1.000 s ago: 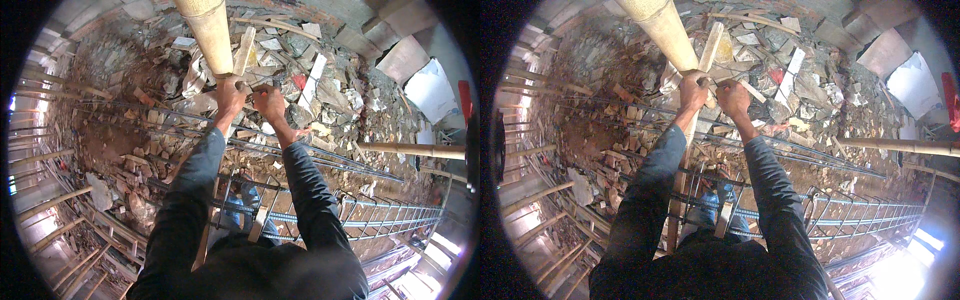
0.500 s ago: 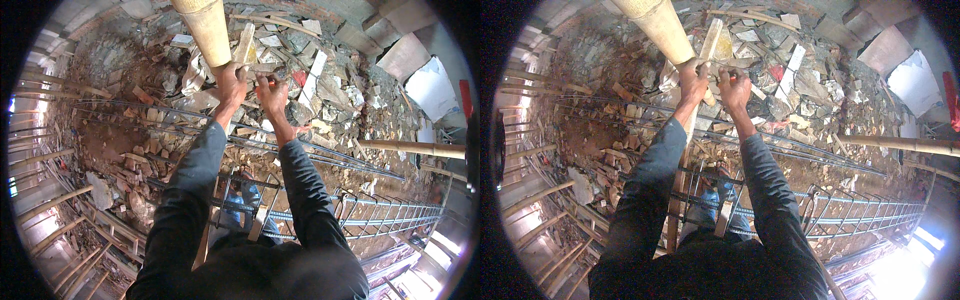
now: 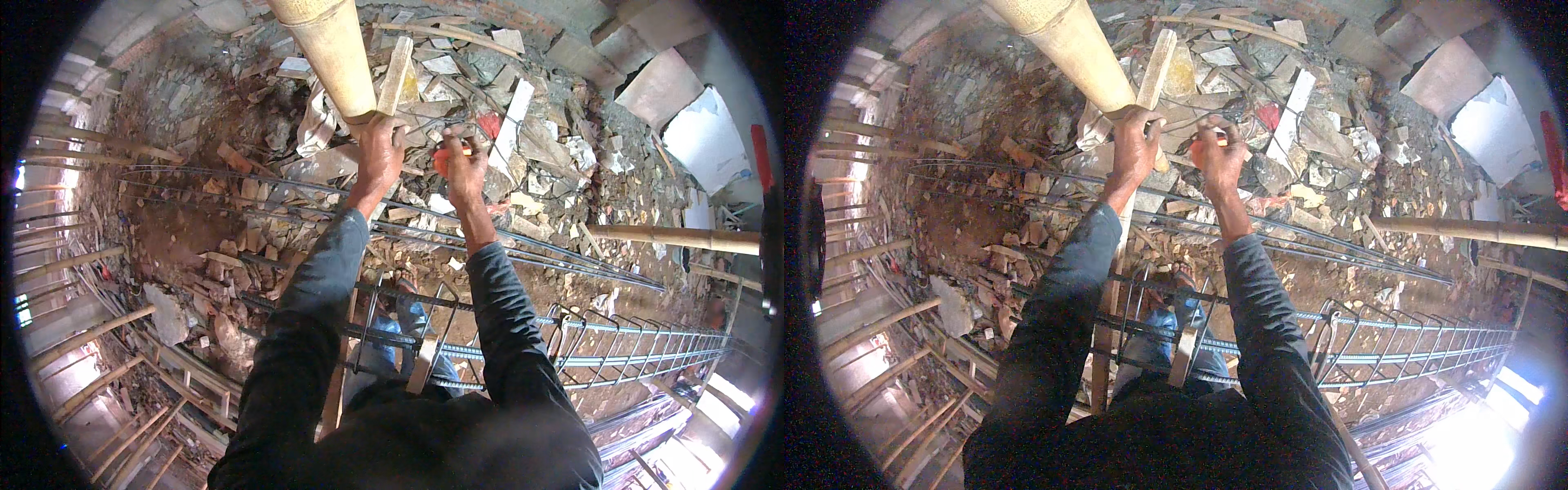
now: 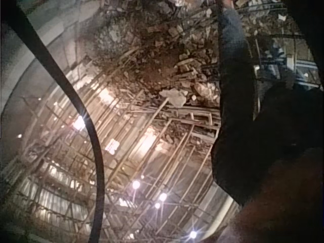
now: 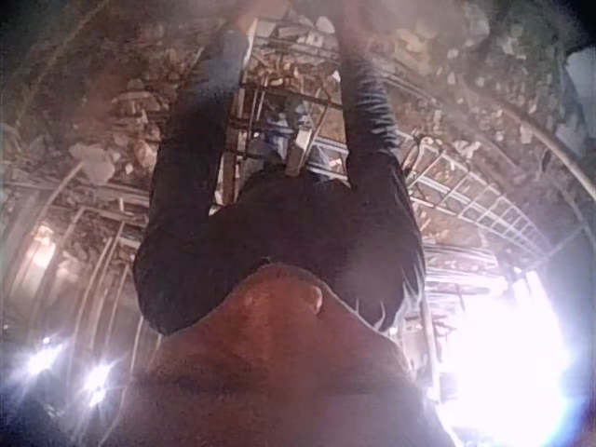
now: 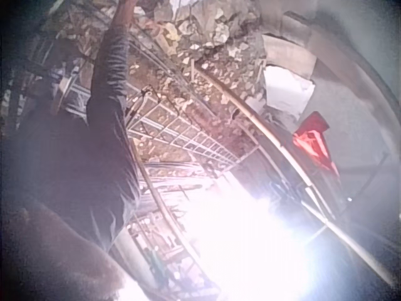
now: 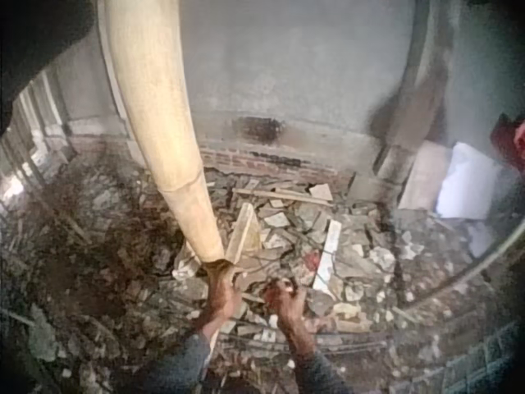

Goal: The person assembles a rebar cage by tying intersecting steel bars with wire using pliers. They also measure sections of the cage with a tape measure and adjust wooden supports to maintain alignment.

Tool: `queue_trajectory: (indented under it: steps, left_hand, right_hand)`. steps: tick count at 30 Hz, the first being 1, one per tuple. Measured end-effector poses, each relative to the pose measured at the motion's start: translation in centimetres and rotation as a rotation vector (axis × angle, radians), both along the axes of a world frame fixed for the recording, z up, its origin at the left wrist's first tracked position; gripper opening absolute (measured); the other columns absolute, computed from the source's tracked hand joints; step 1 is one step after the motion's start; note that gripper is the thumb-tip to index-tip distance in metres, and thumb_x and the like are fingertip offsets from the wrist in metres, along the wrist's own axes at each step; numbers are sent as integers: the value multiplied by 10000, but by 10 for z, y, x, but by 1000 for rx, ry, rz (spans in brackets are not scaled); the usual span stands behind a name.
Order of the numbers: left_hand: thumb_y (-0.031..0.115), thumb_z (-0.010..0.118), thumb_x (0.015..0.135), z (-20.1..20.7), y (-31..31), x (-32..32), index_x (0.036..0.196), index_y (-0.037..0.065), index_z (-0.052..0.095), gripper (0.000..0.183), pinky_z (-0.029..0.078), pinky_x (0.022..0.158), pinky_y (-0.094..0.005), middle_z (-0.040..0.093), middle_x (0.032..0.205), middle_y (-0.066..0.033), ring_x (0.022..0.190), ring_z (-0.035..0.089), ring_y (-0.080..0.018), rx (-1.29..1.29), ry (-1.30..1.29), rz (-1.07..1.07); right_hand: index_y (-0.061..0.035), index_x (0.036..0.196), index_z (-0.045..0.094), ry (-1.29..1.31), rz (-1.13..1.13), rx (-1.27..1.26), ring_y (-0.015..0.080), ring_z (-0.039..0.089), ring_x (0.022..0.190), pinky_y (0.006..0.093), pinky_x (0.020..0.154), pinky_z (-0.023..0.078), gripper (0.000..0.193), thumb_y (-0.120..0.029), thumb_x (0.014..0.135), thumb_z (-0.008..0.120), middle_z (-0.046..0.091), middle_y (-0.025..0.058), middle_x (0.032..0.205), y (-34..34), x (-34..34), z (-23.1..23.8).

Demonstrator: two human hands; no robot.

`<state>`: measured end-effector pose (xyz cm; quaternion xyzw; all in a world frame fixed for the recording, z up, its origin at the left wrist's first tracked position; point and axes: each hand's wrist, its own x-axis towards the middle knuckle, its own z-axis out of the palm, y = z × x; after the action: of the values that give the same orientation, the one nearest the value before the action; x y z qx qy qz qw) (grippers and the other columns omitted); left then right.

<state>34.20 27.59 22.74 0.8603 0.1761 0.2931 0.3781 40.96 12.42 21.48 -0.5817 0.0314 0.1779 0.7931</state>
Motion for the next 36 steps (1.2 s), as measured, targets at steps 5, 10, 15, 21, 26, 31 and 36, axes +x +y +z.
queue_trajectory:
  steps: [5,10,15,21,26,31,36]
  left_hand:
    - [-12,704,916,-5,2,-11,990,-21,705,75,515,842,-509,698,982,-224,949,684,-439,13,-23,1]
    - [-63,681,836,-8,0,-25,915,-17,693,92,507,883,-544,632,1053,-206,1012,642,-457,268,119,-57]
    - [195,792,885,-6,-8,-31,1158,82,788,296,424,991,-484,572,1239,-95,1200,510,-314,595,402,-18]
    - [331,852,847,-4,-16,-36,1361,68,699,597,384,1004,-518,480,1427,-200,1268,464,-367,720,516,49]
    - [165,840,815,-4,-10,-39,1297,34,708,516,389,1058,-557,452,1448,-205,1317,448,-414,471,400,-28]
    - [3,745,817,-8,4,-41,1195,11,673,386,417,1100,-548,469,1375,-215,1316,468,-459,206,139,-67]
    - [47,758,868,-11,3,-33,1214,14,605,380,434,1069,-560,535,1292,-238,1235,528,-450,256,12,61]
  right_hand:
    - [-24,977,769,-50,104,-126,74,610,678,272,606,473,223,-247,993,766,704,7,788,3,-7,9]
    - [-3,1016,764,-140,58,-245,83,608,641,294,577,481,257,-257,977,767,697,25,713,5,-10,4]
    - [-17,1024,781,-100,-68,-287,102,640,804,321,726,527,229,-234,950,790,733,19,918,-6,-12,-13]
    - [-11,1033,762,-17,-62,-223,100,631,756,285,674,520,187,-193,989,749,734,25,894,-7,-35,-31]
    - [74,1164,757,-534,100,-439,134,670,763,314,730,571,369,-256,1001,716,763,123,948,12,-38,-27]
    - [60,1094,764,-659,141,-707,141,650,726,358,706,561,318,-238,991,716,746,150,824,35,-28,-32]
    - [17,883,752,-215,351,-293,224,650,567,413,558,518,250,-219,958,713,677,144,663,47,-32,-51]
